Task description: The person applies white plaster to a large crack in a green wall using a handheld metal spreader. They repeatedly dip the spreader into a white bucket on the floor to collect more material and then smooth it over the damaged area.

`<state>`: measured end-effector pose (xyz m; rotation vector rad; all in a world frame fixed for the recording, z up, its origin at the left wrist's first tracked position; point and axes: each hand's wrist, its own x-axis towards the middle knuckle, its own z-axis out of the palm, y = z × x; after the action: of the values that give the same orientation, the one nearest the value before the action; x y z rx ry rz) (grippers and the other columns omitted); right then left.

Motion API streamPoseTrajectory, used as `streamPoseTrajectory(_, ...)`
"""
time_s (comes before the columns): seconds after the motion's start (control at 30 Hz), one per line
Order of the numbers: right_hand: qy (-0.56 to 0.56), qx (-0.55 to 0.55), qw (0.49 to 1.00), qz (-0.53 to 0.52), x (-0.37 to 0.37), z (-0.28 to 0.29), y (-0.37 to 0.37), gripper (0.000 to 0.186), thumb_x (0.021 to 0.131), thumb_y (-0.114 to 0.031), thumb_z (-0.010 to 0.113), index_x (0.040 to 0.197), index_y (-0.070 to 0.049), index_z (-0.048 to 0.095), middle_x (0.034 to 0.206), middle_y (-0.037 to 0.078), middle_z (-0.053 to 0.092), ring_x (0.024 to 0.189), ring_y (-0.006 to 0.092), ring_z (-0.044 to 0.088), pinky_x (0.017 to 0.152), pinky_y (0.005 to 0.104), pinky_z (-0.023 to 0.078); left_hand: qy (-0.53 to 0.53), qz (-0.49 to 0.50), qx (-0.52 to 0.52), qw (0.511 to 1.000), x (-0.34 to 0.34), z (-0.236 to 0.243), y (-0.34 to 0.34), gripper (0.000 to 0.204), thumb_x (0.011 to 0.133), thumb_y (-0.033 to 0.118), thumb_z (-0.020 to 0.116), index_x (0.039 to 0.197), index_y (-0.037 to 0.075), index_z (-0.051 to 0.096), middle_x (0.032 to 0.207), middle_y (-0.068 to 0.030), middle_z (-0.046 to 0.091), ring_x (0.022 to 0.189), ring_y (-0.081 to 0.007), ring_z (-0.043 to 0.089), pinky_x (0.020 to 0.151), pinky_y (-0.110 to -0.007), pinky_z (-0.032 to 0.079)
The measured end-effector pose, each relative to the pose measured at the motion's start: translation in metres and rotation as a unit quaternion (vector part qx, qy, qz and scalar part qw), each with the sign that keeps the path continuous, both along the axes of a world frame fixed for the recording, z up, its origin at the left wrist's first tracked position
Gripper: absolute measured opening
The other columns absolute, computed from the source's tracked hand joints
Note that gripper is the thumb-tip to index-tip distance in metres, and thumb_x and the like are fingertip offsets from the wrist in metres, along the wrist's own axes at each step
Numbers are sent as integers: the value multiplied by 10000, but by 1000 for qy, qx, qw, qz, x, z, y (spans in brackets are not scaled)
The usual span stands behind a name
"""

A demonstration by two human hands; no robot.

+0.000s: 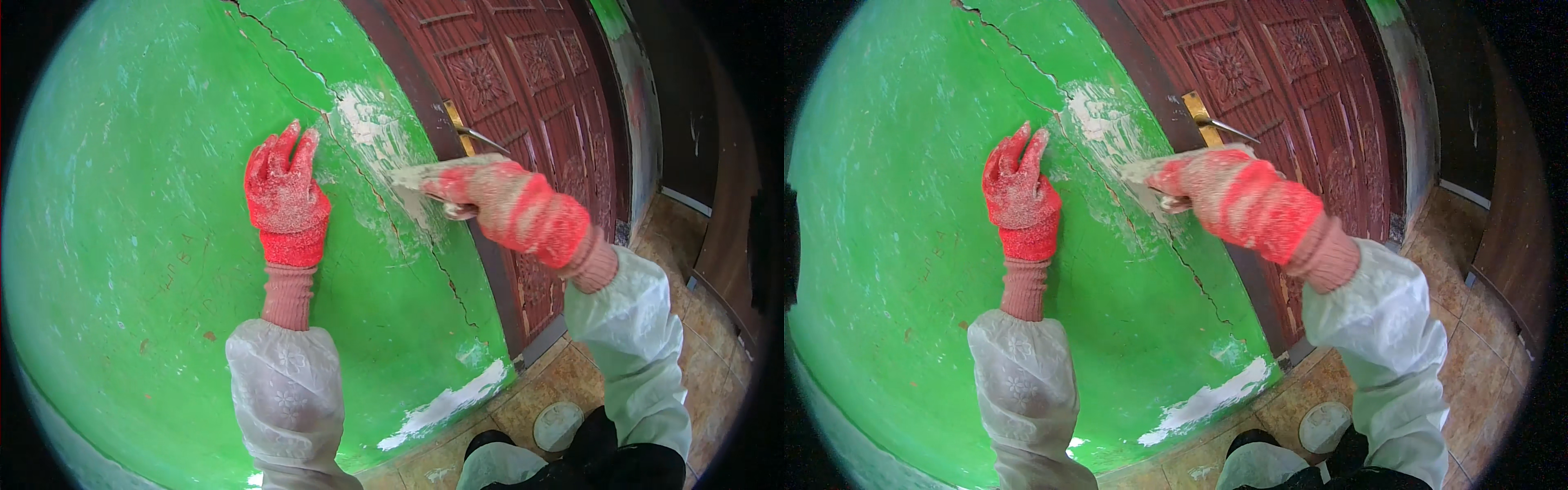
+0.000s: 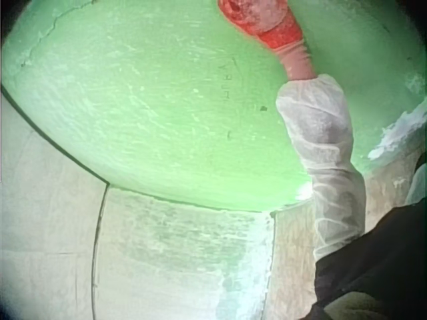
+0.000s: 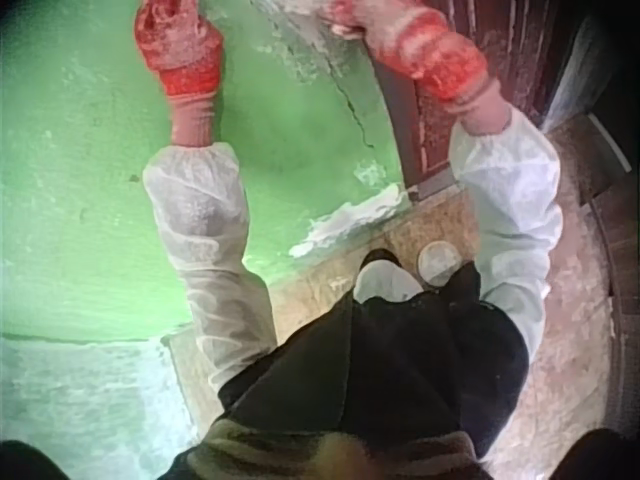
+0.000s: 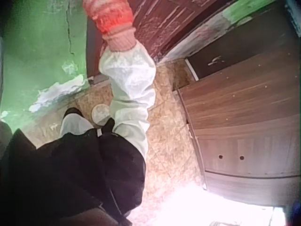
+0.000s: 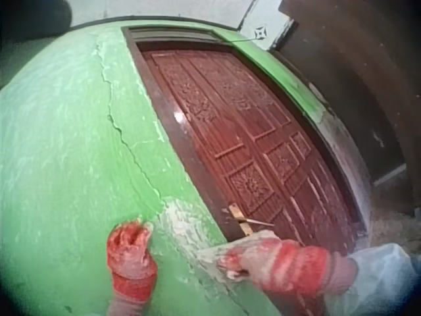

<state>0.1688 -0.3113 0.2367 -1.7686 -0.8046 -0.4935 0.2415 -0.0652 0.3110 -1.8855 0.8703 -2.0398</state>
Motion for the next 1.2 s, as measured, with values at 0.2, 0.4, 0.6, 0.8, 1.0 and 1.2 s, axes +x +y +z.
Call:
streamPoseTrajectory(0.2, -388, -339, 782, -350, 33, -89, 9, 416, 815, -44, 550, 1223, -118, 583, 1059, 61, 651, 890, 207, 636, 751, 271, 511, 13, 8, -9, 1000, -6, 2, -3, 566, 625, -58, 512, 1143, 149, 608, 1244, -46, 561, 1142, -285, 500, 1010, -405, 365)
streamPoseTrajectory(0.4, 185, 27, 982, 30, -9, -89, -23, 416, 821, -43, 559, 1235, -71, 574, 963, -9, 650, 808, 67, 593, 742, 183, 463, -2, 8, -12, 1000, -4, 1, 1, 537, 622, -39, 549, 1120, 149, 619, 1226, -44, 567, 1108, -297, 517, 995, -425, 381)
streamPoseTrajectory(0.6, 269, 265, 900, 219, -10, -91, -35, 555, 731, 69, 538, 1271, -59, 543, 1030, 29, 641, 833, 99, 593, 734, 237, 479, -7, -1, -5, 1000, -3, 0, -3, 546, 622, -25, 548, 1141, 136, 604, 1238, -52, 557, 1129, -293, 506, 1007, -426, 371)
streamPoseTrajectory(0.8, 86, 191, 976, -59, -27, -30, -16, 540, 724, 80, 536, 1235, -90, 570, 985, 44, 651, 801, 125, 604, 726, 258, 477, -1, 1, -9, 1000, -7, 3, 0, 550, 637, -8, 559, 1169, 128, 582, 1265, -48, 527, 1141, -284, 488, 1027, -440, 359)
streamPoseTrajectory(1.0, -329, 115, 906, -242, 15, 17, 48, 522, 750, 48, 526, 1257, -74, 535, 1229, 179, 555, 1175, 264, 531, 962, 348, 432, 5, -21, -29, 999, -6, 0, 1, 553, 660, -41, 525, 1182, 131, 580, 1272, -46, 530, 1155, -285, 482, 1024, -419, 358)
streamPoseTrajectory(1.2, -292, -74, 831, -467, 67, 29, 104, 540, 879, -275, 498, 1362, -62, 385, 1384, 171, 410, 1271, 323, 410, 1061, 446, 303, 9, -15, -35, 999, -8, 1, 3, 541, 653, 13, 554, 1182, 124, 578, 1275, -42, 520, 1160, -270, 472, 1040, -439, 348)
